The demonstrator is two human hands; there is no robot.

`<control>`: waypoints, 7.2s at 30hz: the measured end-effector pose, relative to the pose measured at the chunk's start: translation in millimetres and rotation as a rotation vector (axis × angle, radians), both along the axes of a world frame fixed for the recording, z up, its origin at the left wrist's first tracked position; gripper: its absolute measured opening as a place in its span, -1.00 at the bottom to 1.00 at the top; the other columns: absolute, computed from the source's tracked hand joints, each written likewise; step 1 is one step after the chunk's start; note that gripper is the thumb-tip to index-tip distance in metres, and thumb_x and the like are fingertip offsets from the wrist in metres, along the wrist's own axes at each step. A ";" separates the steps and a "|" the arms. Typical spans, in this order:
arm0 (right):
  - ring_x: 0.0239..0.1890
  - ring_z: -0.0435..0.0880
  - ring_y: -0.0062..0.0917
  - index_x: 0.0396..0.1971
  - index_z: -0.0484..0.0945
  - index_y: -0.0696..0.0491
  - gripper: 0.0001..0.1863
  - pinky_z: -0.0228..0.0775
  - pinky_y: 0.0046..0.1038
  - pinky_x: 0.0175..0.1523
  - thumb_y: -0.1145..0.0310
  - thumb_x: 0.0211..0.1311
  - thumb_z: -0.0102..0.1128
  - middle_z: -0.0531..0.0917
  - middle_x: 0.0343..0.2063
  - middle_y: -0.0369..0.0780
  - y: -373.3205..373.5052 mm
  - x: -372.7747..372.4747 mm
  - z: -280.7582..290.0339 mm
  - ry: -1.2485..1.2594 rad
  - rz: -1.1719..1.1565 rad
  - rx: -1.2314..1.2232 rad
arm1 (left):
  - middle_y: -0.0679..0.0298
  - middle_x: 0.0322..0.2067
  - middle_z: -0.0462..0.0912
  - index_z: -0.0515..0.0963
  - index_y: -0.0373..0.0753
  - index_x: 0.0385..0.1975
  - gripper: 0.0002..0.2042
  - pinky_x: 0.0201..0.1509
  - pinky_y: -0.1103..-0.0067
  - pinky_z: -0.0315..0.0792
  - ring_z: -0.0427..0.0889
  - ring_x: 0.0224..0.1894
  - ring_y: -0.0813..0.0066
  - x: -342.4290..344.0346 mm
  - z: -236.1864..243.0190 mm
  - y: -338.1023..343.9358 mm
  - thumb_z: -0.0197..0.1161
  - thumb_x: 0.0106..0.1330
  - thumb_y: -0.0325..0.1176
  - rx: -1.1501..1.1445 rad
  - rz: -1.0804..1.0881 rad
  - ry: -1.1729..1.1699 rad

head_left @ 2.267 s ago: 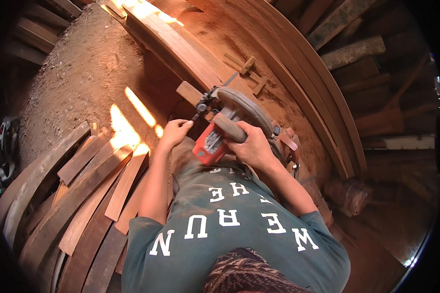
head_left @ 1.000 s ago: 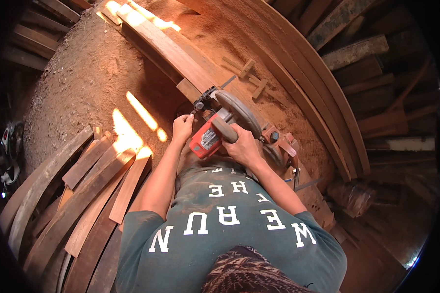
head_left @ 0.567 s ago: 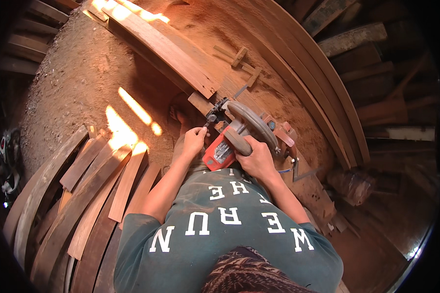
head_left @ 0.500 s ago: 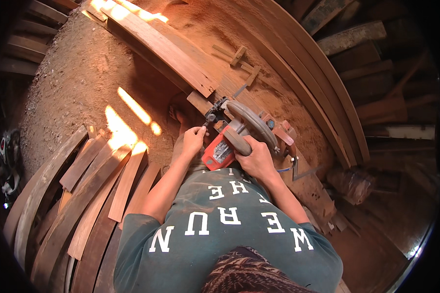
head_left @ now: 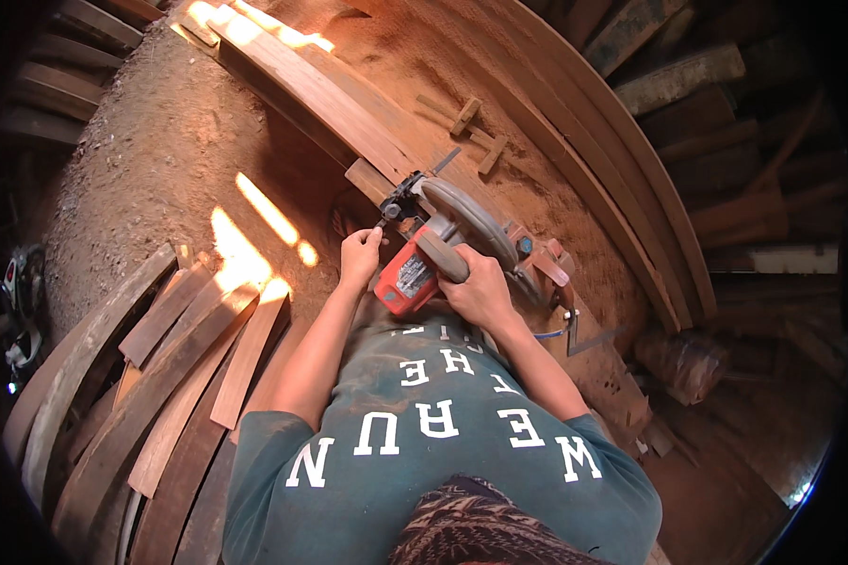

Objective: The person uses a circular saw to cut a long wooden plank into smaller pieces. The person positions the plank on supports, aligns the saw, and makes several cuts along the length of the wood, creating separate segments.

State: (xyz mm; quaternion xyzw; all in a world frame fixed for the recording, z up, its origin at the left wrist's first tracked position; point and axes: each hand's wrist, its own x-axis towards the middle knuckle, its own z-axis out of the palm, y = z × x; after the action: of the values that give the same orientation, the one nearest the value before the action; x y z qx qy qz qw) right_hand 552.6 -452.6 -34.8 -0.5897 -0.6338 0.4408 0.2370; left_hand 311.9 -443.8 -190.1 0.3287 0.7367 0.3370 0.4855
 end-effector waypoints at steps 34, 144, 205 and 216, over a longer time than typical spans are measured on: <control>-0.16 0.77 0.08 -0.13 0.71 0.12 -0.70 0.62 -0.15 -0.05 0.37 0.13 0.41 0.74 -0.31 0.14 55.7 -64.4 0.7 0.078 -0.012 0.044 | 0.19 -0.39 0.81 0.76 -0.37 -0.22 -0.63 -0.16 0.43 0.54 0.71 -0.35 0.45 -65.4 10.8 69.4 0.26 0.52 -0.12 -0.014 0.030 0.125; -0.17 0.77 0.07 -0.13 0.72 0.12 -0.70 0.63 -0.11 -0.06 0.39 0.13 0.44 0.75 -0.32 0.13 166.7 -197.8 36.0 0.111 0.034 0.049 | 0.31 -0.48 0.70 0.75 -0.36 -0.39 -0.63 -0.20 0.47 0.42 0.54 -0.38 0.55 -204.7 26.2 174.4 0.28 0.54 -0.16 0.088 0.128 0.078; -0.13 0.78 0.05 -0.10 0.72 0.06 -0.68 0.63 -0.11 0.00 0.31 0.14 0.44 0.76 -0.29 0.11 229.5 -272.6 54.3 0.068 0.021 0.055 | 0.33 -0.51 0.70 0.77 -0.35 -0.38 -0.64 -0.29 0.48 0.44 0.55 -0.45 0.58 -276.9 34.5 240.9 0.32 0.50 -0.14 0.106 0.128 0.088; -0.11 0.78 0.04 -0.08 0.72 0.06 -0.66 0.62 -0.11 0.03 0.29 0.15 0.41 0.77 -0.26 0.10 238.5 -284.4 50.6 0.054 0.037 0.073 | 0.28 -0.49 0.74 0.79 -0.36 -0.35 -0.63 -0.25 0.47 0.47 0.60 -0.42 0.54 -297.2 11.7 255.1 0.33 0.50 -0.12 0.125 0.118 0.077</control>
State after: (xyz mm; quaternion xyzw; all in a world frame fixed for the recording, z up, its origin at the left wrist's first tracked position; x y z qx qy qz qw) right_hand 268.2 -214.1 15.9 -0.5565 -0.6539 0.4374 0.2673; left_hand 14.8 -188.7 -178.4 0.3270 0.7504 0.3976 0.4146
